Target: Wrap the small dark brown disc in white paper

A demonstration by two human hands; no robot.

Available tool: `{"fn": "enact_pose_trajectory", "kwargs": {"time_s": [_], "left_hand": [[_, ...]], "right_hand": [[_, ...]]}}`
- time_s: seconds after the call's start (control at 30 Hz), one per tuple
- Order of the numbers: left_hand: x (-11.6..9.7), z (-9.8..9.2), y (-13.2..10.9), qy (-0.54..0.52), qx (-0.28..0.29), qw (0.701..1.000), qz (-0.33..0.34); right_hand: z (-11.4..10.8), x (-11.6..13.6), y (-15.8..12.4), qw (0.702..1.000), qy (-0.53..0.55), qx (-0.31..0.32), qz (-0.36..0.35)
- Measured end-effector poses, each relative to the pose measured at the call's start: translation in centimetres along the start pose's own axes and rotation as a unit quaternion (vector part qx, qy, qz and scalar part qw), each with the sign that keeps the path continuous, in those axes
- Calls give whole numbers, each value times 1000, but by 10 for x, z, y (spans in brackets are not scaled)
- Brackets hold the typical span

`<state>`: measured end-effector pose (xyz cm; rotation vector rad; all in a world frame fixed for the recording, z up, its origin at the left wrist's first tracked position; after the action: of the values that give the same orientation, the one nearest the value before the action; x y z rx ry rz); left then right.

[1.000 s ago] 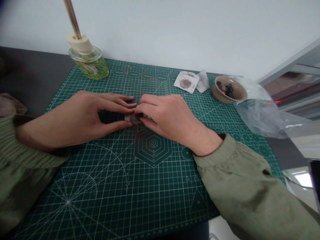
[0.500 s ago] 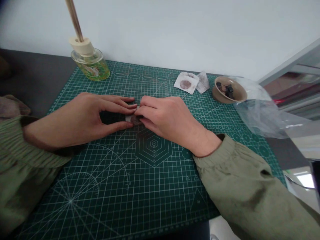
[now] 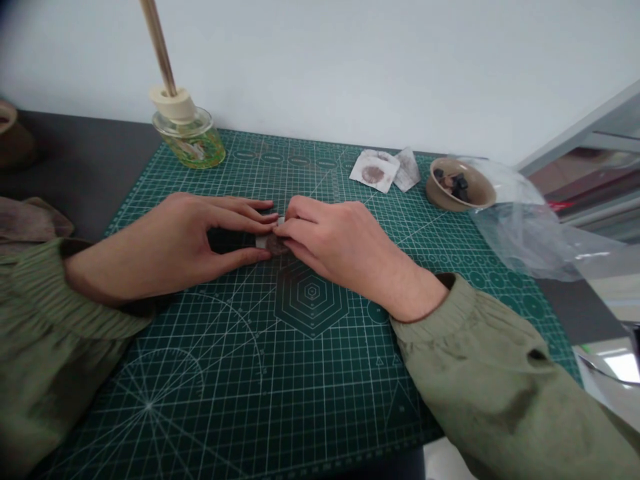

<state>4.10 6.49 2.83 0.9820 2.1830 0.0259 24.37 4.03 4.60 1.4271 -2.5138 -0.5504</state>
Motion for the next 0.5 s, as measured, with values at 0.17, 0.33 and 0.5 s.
{"fn": "enact_pose_trajectory", "kwargs": {"time_s": [0.17,0.33,0.5], "left_hand": [[1,0,0,5,0,1000,-5],[-1,0,-1,6,-6,1000,-2],[-1,-1,-1,2,-3,1000,-3]], "right_hand": [[-1,-2,-2,999,30,-11,17],[-4,-5,-5,999,42,-21,26],[-2,-3,-3,997,60,-36,28]]}}
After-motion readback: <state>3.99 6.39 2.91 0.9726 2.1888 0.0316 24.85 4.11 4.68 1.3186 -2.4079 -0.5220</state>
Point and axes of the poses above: each hand's wrist, its own y-axis towards the middle knuckle, its own z-axis out of the palm, x = y × z, the point moved 7 cm from there along y, towards the middle knuckle, and after that the axes turned 4 degrees about -y, right-handed, at the moved point
